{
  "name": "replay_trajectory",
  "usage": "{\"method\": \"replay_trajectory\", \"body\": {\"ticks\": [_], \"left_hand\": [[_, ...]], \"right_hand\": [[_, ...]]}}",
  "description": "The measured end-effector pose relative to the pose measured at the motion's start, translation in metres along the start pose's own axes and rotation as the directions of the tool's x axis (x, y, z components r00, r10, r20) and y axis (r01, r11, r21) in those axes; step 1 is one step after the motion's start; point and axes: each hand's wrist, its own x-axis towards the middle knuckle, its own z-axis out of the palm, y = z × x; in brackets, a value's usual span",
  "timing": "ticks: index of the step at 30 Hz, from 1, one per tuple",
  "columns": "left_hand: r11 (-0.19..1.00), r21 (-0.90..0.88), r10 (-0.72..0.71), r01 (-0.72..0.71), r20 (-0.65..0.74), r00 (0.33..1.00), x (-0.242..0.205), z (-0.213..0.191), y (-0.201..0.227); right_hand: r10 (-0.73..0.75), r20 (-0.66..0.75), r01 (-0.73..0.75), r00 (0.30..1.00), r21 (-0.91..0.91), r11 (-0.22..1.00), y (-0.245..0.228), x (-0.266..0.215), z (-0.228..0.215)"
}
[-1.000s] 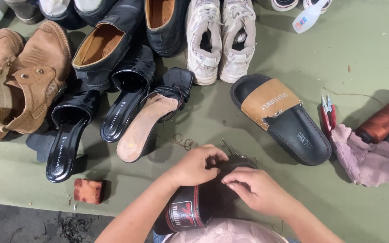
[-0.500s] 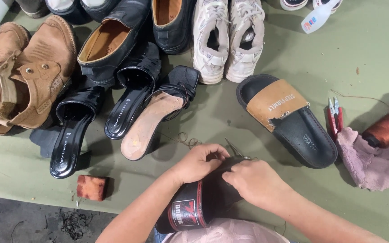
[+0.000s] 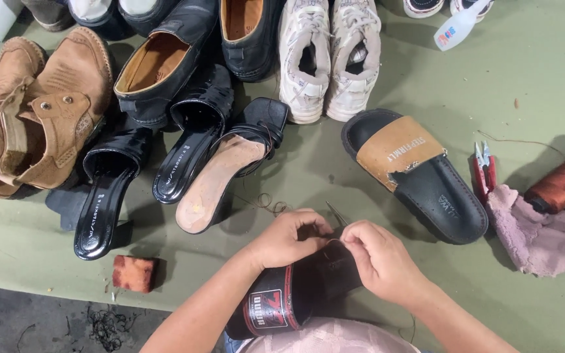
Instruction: Hand-stitching the sole of a black sandal using a stitching awl and thread on a workbench filled with various shoes.
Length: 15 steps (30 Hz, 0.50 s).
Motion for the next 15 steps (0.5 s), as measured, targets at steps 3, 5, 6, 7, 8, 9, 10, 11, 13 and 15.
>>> {"method": "replay_trajectory", "body": {"ticks": [3, 5, 6, 7, 8, 9, 10, 11, 13, 15], "left_hand": [[0.999, -0.02, 0.033, -0.032, 0.027, 0.999, -0.003, 0.001, 0.001], [0.998, 0.067, 0.011, -0.014, 0.039, 0.999, -0.002, 0.002, 0.0], [0.998, 0.068, 0.012, -0.014, 0.039, 0.999, -0.001, 0.003, 0.001], [0.993, 0.116, -0.042, 0.035, 0.058, 0.997, -0.001, 0.003, 0.003], [0.983, 0.165, -0.096, 0.083, 0.076, 0.992, 0.0, 0.002, 0.004], [0.983, 0.166, -0.097, 0.084, 0.075, 0.992, -0.001, 0.002, 0.004], [0.979, 0.189, -0.096, 0.078, 0.09, 0.991, -0.001, 0.002, 0.004], [0.975, 0.212, -0.096, 0.072, 0.104, 0.99, -0.001, 0.001, 0.003], [0.967, 0.231, -0.139, 0.11, 0.11, 0.984, 0.0, 0.0, 0.002], [0.957, 0.246, -0.186, 0.154, 0.112, 0.976, -0.004, -0.003, 0.007]], "right_hand": [[0.056, -0.012, -0.056, 0.998, 0.041, 0.998, 0.0, -0.002, 0.0], [0.171, 0.043, -0.176, 0.984, 0.195, 0.965, -0.004, -0.001, -0.005], [0.17, 0.043, -0.175, 0.984, 0.195, 0.965, -0.006, -0.002, -0.007], [0.18, 0.103, -0.203, 0.978, 0.293, 0.934, -0.008, -0.002, -0.009], [0.183, 0.164, -0.234, 0.969, 0.387, 0.892, -0.01, -0.002, -0.01], [0.182, 0.164, -0.233, 0.969, 0.388, 0.892, -0.01, -0.007, -0.016], [0.183, 0.267, -0.282, 0.946, 0.401, 0.872, -0.01, -0.011, -0.021], [0.179, 0.367, -0.331, 0.913, 0.409, 0.85, -0.009, -0.015, -0.026], [0.285, 0.456, -0.456, 0.843, 0.326, 0.828, 0.011, -0.057, -0.063], [0.386, 0.536, -0.569, 0.751, 0.229, 0.79, 0.066, -0.088, -0.113]]}}
